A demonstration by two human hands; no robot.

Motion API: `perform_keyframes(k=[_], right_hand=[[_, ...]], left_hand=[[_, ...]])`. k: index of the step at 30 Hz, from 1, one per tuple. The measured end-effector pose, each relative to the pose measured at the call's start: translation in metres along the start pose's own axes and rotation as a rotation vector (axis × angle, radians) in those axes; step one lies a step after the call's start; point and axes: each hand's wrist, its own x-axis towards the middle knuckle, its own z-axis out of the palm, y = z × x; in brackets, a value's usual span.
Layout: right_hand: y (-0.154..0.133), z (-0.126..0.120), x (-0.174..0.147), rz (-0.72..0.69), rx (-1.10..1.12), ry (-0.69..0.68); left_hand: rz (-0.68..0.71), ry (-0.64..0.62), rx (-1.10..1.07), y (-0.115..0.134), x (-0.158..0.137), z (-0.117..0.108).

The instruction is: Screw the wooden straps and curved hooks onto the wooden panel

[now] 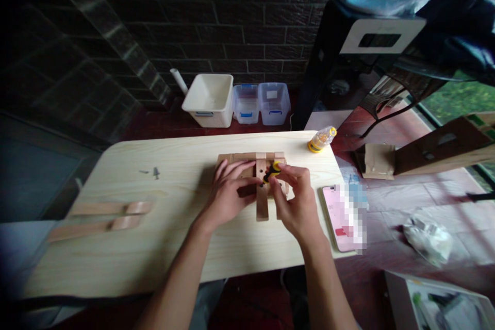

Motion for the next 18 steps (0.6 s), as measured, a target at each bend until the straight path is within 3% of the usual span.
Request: perform_keyframes(k=[18], right_hand=[[0.0006,0.0018,0.0005,-0.011,-0.015,0.009]], left_hand=[[-0.002,0.001,-0.009,0.0009,0.0,-0.0011]])
